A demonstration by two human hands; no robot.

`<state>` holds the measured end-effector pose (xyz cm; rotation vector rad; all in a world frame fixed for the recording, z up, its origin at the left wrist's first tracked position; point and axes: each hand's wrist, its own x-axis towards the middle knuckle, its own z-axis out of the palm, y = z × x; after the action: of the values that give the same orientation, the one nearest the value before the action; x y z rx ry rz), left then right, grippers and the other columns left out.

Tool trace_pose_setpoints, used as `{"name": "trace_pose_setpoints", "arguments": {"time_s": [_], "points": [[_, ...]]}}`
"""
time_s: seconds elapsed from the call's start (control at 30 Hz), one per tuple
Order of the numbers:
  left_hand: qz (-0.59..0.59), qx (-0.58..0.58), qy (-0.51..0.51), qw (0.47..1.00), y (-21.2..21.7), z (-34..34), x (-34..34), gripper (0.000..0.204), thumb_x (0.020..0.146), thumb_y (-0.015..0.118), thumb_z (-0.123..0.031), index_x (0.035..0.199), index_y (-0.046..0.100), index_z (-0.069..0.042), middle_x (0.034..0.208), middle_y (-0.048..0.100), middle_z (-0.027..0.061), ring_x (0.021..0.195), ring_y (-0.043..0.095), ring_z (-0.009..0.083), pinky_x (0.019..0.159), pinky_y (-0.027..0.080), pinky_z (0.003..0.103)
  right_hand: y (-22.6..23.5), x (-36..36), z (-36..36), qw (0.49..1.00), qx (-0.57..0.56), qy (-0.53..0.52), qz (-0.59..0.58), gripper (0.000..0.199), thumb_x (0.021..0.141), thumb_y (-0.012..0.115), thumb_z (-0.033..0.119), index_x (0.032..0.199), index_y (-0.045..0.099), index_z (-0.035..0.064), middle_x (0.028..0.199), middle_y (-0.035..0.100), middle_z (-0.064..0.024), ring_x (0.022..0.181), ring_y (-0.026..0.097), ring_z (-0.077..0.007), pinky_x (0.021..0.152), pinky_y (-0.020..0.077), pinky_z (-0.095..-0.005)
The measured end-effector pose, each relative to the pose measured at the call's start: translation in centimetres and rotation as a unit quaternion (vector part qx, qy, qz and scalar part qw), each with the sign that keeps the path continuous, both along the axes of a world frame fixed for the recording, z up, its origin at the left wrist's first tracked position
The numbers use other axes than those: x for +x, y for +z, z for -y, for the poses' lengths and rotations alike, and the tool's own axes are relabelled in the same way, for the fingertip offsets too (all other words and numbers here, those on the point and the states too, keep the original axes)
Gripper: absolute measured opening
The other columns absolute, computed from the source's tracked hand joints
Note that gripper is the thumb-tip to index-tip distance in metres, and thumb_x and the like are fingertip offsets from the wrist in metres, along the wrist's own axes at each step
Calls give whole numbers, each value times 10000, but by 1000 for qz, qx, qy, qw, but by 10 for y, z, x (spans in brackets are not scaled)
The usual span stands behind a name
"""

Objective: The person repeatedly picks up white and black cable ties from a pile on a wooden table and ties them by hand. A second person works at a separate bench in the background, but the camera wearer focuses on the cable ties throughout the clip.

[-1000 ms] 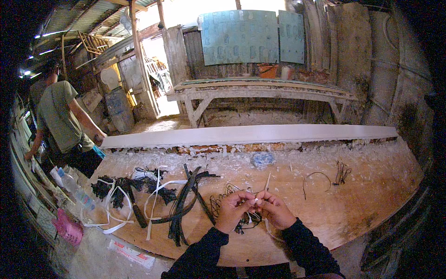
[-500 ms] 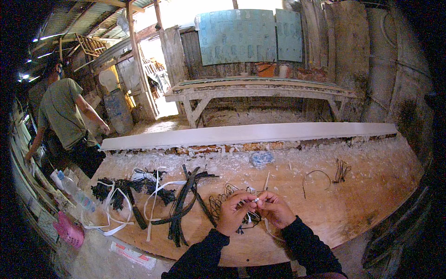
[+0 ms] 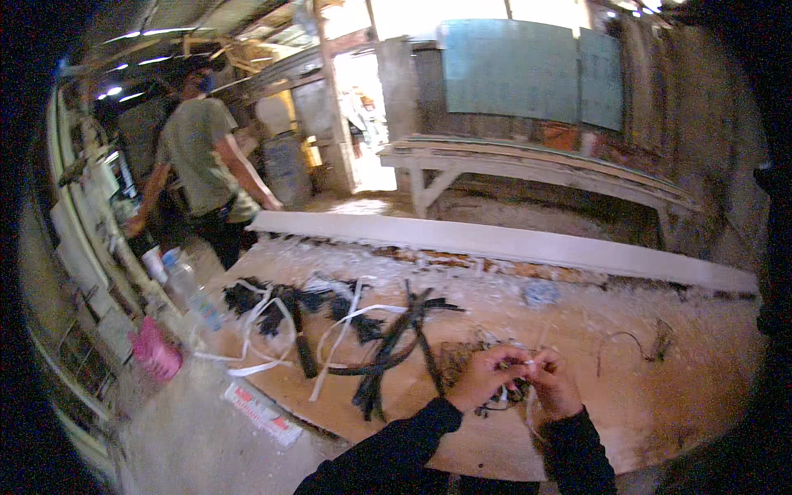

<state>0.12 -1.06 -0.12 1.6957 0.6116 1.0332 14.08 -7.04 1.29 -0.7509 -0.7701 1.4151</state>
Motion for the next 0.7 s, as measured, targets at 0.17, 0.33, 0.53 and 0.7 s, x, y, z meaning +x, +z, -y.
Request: {"name": "trace_pose_setpoints", "arguments": {"time_s": [0.17,0.33,0.53,0.7], "points": [[63,-77,-85,991,-14,-11,4,216,807,606,-176,962,580,-28,844,597,2,740,538,71,614,453,211,5,-7,-6,999,43,-16,8,143,721,645,57,756,507,73,779,580,-58,715,568,-192,651,474,-333],[52,-122,-92,987,-11,-7,1,220,790,625,-177,956,587,-36,860,597,2,722,539,71,629,459,211,11,-13,0,998,59,-33,11,91,762,616,61,797,534,80,801,570,-21,751,555,-151,703,447,-302],[52,-176,-126,975,-3,-6,-1,228,799,618,-196,966,579,-46,841,586,-6,629,518,51,481,428,181,15,-12,7,999,24,-22,-2,76,767,596,39,818,548,69,805,587,-31,757,561,-149,710,449,-294],[29,-122,-73,989,-12,-2,3,205,800,617,-197,932,575,-47,807,580,1,625,516,57,491,428,187,7,-3,5,999,13,-28,43,69,756,596,15,799,555,50,813,605,-56,748,570,-152,710,450,-287]]}}
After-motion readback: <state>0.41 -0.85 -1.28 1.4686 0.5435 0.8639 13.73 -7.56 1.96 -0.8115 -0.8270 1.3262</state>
